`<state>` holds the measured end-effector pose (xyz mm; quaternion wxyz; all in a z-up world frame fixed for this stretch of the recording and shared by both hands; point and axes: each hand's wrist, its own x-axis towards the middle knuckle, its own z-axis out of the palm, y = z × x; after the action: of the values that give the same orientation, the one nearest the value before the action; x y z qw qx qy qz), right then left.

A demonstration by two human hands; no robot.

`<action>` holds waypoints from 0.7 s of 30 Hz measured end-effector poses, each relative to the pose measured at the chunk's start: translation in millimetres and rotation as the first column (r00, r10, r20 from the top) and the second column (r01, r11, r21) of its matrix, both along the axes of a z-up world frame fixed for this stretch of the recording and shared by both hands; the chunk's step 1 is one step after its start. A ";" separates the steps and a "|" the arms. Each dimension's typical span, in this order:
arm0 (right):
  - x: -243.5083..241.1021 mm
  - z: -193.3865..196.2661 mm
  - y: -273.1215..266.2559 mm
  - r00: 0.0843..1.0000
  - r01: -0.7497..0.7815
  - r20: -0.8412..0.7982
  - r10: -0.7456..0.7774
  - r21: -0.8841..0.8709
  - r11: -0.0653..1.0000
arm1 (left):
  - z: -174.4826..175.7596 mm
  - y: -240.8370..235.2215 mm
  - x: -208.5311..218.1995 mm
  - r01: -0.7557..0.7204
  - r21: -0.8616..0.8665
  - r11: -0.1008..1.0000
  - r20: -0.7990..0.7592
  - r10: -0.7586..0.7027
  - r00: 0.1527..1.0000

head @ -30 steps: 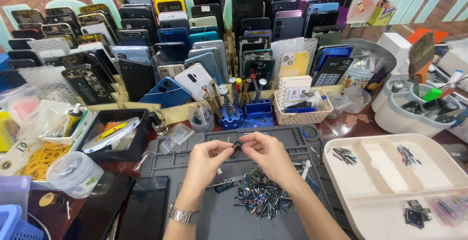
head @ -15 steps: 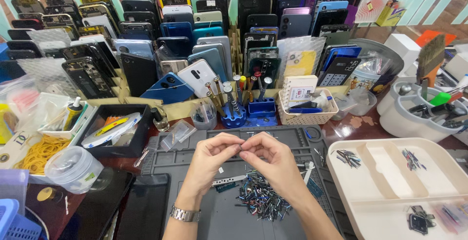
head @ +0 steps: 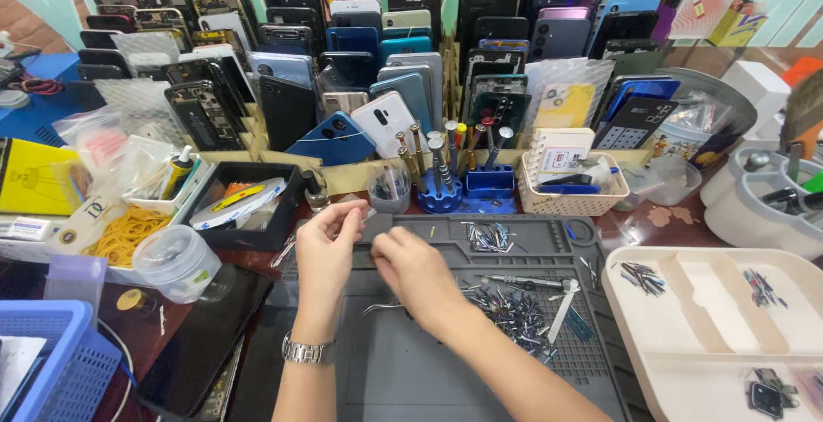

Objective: The person sorts small electronic components from a large pile on a workbench into a compartmentalized tray. They pick up individual items, separate them, and place them into specific sections of the tray.

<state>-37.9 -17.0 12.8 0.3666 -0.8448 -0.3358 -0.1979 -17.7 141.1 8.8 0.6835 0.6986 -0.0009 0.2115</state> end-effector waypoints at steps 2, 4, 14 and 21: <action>-2.7 -8.3 9.3 0.998 -0.008 0.054 0.014 -0.099 0.995 | -4.2 -1.3 -4.1 -0.030 -0.044 0.999 -0.111 0.025 0.994; -4.8 -17.1 17.7 0.995 0.004 0.099 0.013 -0.172 0.985 | -7.3 -2.3 -6.4 -0.042 -0.047 0.998 -0.131 0.035 0.991; -4.2 -4.6 -28.1 0.989 0.048 -0.137 -0.048 -0.006 0.999 | 16.3 -21.0 -20.4 0.015 0.212 0.977 -0.124 0.012 0.992; -28.7 14.9 -134.5 0.738 0.262 -0.648 -0.189 0.017 0.965 | 33.8 -61.8 -41.8 0.534 0.506 0.677 -0.428 -0.341 0.837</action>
<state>-66.6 -151.5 27.7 0.4769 -0.8748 -0.0744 0.0420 -59.5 79.3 42.7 0.4448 0.8818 -0.1348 -0.0801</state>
